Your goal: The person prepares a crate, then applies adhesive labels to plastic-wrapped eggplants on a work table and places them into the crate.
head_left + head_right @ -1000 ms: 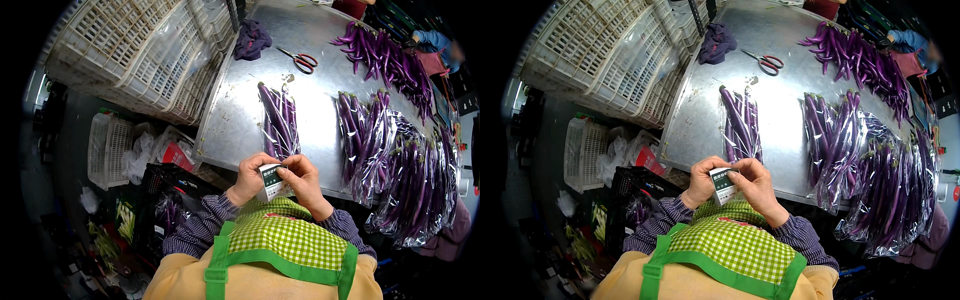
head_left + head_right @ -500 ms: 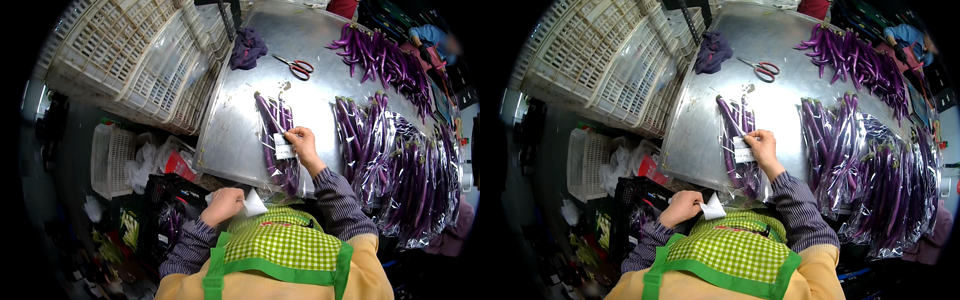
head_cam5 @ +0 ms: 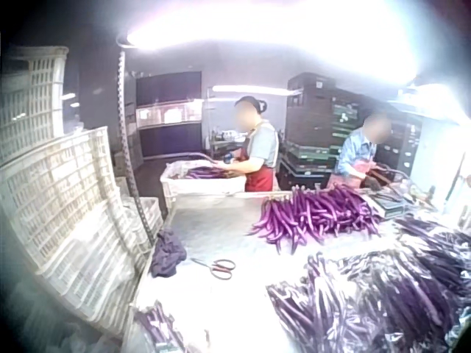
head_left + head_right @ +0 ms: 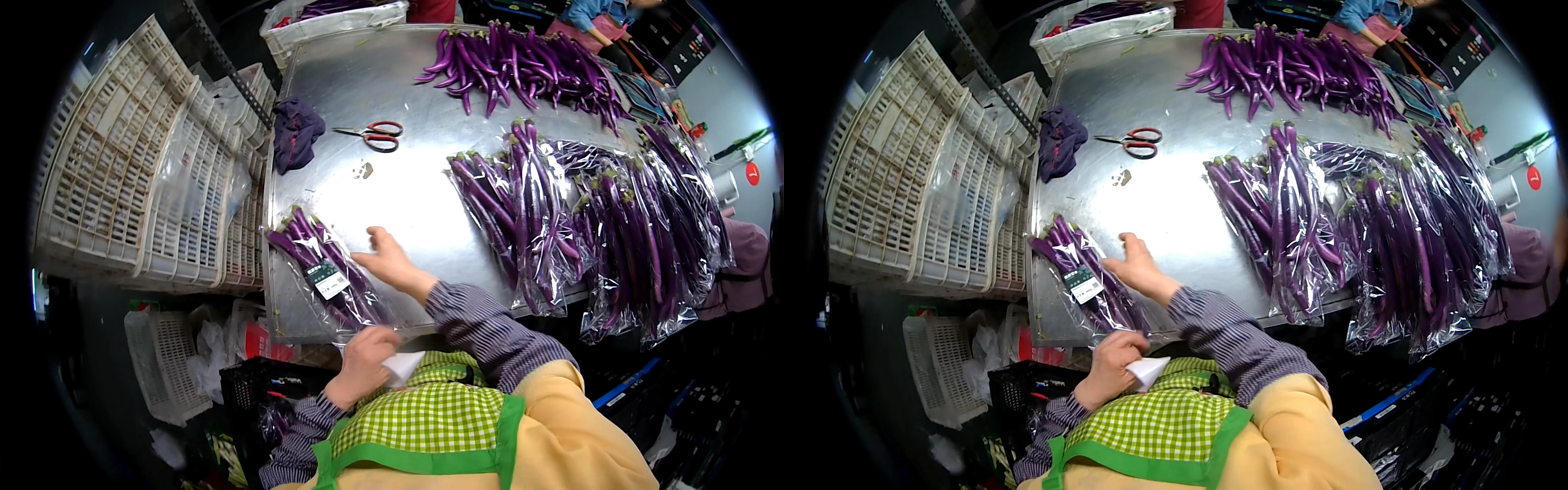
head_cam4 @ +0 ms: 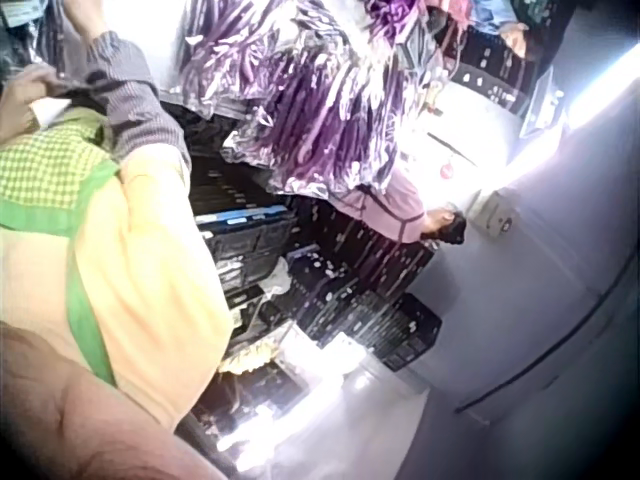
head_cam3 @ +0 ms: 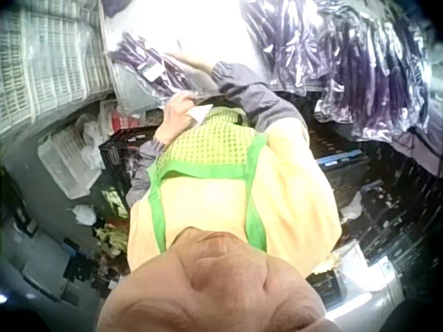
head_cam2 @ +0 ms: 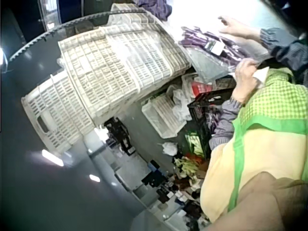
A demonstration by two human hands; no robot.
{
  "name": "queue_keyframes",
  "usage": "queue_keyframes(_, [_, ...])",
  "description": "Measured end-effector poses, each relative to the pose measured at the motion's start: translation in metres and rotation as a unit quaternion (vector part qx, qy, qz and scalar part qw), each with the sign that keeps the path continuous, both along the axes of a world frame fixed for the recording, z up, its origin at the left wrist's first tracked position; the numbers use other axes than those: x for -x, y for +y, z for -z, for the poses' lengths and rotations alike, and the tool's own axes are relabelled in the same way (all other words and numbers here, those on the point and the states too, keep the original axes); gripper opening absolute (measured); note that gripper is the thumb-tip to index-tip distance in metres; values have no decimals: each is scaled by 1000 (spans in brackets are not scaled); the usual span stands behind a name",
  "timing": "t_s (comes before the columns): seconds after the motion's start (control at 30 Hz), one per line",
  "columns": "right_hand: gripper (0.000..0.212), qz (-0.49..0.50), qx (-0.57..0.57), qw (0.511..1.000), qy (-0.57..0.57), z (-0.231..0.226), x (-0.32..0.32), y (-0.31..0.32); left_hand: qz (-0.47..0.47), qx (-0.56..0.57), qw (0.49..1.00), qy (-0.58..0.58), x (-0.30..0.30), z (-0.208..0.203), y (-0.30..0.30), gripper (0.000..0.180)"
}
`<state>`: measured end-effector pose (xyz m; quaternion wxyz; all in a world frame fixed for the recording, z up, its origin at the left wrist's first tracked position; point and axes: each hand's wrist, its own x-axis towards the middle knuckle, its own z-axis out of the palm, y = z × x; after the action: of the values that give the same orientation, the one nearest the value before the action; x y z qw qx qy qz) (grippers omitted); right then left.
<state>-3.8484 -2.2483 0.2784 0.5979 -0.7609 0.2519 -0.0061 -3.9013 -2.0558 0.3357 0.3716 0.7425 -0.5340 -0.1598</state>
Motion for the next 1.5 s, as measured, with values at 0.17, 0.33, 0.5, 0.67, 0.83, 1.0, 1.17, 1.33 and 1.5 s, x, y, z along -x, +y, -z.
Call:
queue_keyframes(0.17, [86,167,492,853,-47,-51,87,-102,19,-44,989,-138,-16,47,-38,15])
queue_keyframes(0.33, [106,269,453,816,237,-52,171,-183,59,-99,988,-100,-48,56,-6,16])
queue_keyframes(0.5, [86,308,260,888,221,-43,185,-199,-34,-29,996,76,-63,8,19,14])
queue_keyframes(0.67, [43,310,-49,946,-77,-72,148,-153,56,191,958,208,-17,-78,-18,24])
queue_keyframes(0.83, [57,231,-69,964,-108,-40,107,-88,187,193,961,68,-15,-83,-49,22])
queue_keyframes(1.0, [66,94,94,990,43,17,84,-33,176,208,962,-26,-10,-95,-63,21])
queue_keyframes(1.17, [58,-183,-254,932,-181,-72,111,-14,16,231,970,-80,-37,-96,-40,29])
queue_keyframes(1.33, [42,-302,-389,865,-99,-109,154,-24,-75,203,962,-164,-64,-94,-28,29])
queue_keyframes(1.5, [29,-199,-301,932,-34,-123,165,-26,-116,137,958,-222,-59,-74,-17,33])
